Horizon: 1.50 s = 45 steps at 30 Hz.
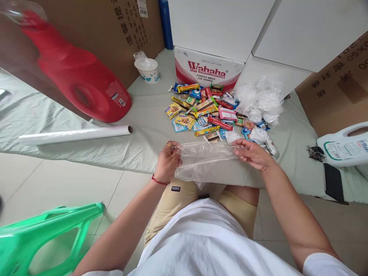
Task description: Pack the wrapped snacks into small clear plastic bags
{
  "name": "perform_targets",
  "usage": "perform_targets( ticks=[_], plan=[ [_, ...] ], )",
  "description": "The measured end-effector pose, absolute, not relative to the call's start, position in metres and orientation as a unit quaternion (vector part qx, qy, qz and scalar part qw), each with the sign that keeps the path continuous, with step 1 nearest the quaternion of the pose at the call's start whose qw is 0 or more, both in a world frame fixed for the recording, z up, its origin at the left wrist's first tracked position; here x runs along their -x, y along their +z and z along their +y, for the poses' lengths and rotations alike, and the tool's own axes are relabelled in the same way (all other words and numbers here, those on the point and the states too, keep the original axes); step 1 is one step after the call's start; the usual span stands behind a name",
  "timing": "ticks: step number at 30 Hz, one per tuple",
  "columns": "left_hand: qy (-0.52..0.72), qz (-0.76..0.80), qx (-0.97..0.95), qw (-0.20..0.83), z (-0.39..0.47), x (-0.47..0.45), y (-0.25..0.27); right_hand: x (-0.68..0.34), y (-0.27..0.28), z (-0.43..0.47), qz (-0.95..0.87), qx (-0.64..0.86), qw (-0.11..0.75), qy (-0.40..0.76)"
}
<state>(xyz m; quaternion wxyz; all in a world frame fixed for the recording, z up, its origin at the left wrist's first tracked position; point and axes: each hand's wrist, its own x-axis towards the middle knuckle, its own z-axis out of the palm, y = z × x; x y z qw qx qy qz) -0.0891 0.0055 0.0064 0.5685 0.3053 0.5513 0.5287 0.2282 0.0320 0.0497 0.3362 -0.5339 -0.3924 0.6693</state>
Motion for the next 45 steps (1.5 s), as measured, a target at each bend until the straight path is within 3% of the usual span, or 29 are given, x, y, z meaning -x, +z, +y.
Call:
perform_targets(
  ticks=[4,8,10,15,17,24,26,28,30,31,34,37,41,43,45],
  plan=[
    [0.495,0.608,-0.330,0.527,0.013,0.103,-0.001,-0.243,0.040,0.072,-0.467,0.564,0.313,0.605],
    [0.485,0.620,-0.313,0.532,0.014,0.100,-0.013,-0.227,0.047,0.073,-0.598,0.615,0.421,0.295],
    [0.487,0.615,-0.305,0.540,0.013,0.095,-0.016,-0.209,0.056,0.056,-0.697,0.553,0.404,0.211],
    [0.486,0.596,-0.290,0.570,0.015,0.092,-0.012,-0.170,0.056,0.012,-0.896,0.383,0.084,0.211],
    [0.491,0.601,-0.279,0.566,0.017,0.098,-0.011,-0.170,0.043,0.001,-0.901,0.391,0.027,0.187],
    [0.480,0.648,-0.282,0.519,0.015,0.132,-0.019,-0.215,0.006,-0.052,-0.877,0.415,0.152,0.189],
    [0.503,0.694,-0.322,0.402,0.010,0.138,-0.011,-0.222,0.004,-0.065,-0.867,0.429,0.178,0.178],
    [0.531,0.711,-0.408,0.214,0.004,0.137,0.004,-0.222,0.005,-0.073,-0.860,0.441,0.191,0.172],
    [0.531,0.651,-0.537,0.081,-0.002,0.128,0.020,-0.219,0.006,-0.075,-0.856,0.448,0.196,0.168],
    [0.512,0.597,-0.614,0.061,-0.004,0.122,0.026,-0.218,0.007,-0.076,-0.856,0.448,0.197,0.169],
    [0.374,0.476,-0.791,0.087,-0.001,0.099,0.026,-0.216,0.006,-0.081,-0.855,0.448,0.189,0.180],
    [0.230,0.537,-0.808,0.078,0.011,0.087,0.000,-0.227,0.005,-0.096,-0.846,0.463,0.140,0.227],
    [0.132,0.573,-0.806,0.072,0.014,0.092,-0.034,-0.253,0.023,-0.105,-0.816,0.434,0.065,0.376],
    [0.113,0.555,-0.821,0.071,0.009,0.094,-0.040,-0.260,0.040,-0.086,-0.793,0.450,0.099,0.398],
    [0.101,0.545,-0.829,0.068,0.003,0.094,-0.039,-0.255,0.055,-0.047,-0.779,0.512,0.172,0.318]
  ],
)
